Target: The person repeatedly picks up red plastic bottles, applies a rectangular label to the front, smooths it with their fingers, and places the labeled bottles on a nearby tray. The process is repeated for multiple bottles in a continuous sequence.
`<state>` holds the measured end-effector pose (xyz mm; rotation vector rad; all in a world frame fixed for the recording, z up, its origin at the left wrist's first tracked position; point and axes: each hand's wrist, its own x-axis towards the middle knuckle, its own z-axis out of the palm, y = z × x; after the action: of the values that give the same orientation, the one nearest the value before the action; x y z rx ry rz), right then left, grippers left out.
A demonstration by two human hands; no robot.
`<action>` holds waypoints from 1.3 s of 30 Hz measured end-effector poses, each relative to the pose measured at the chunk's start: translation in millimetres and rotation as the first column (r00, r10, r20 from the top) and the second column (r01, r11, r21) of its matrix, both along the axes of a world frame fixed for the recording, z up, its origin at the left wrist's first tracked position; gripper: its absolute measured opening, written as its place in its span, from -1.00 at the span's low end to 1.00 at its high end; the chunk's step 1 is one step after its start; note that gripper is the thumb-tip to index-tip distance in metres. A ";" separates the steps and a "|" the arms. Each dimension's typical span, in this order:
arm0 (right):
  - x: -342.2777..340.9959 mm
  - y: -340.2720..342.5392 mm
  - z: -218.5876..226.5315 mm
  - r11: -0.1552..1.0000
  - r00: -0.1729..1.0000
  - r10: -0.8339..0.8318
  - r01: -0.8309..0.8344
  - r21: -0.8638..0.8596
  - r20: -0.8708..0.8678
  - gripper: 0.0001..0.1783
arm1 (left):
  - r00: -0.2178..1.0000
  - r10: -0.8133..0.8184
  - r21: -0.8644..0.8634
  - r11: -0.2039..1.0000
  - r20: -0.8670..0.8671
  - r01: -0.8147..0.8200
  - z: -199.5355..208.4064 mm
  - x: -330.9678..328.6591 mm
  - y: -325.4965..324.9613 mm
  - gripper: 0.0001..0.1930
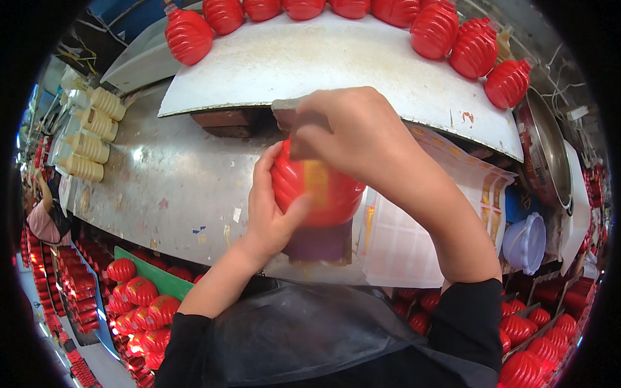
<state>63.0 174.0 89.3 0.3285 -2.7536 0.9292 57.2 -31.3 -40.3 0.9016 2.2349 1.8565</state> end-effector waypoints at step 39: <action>21.3 5.2 -30.3 0.981 0.949 -0.195 0.193 -0.032 -0.249 -0.70 | 0.956 -0.162 0.065 0.986 0.244 0.151 28.8 -40.8 10.7 -0.19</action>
<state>84.3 179.2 58.9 0.1564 -2.4965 0.7882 16.5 -20.6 -11.5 0.7772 1.9238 1.8418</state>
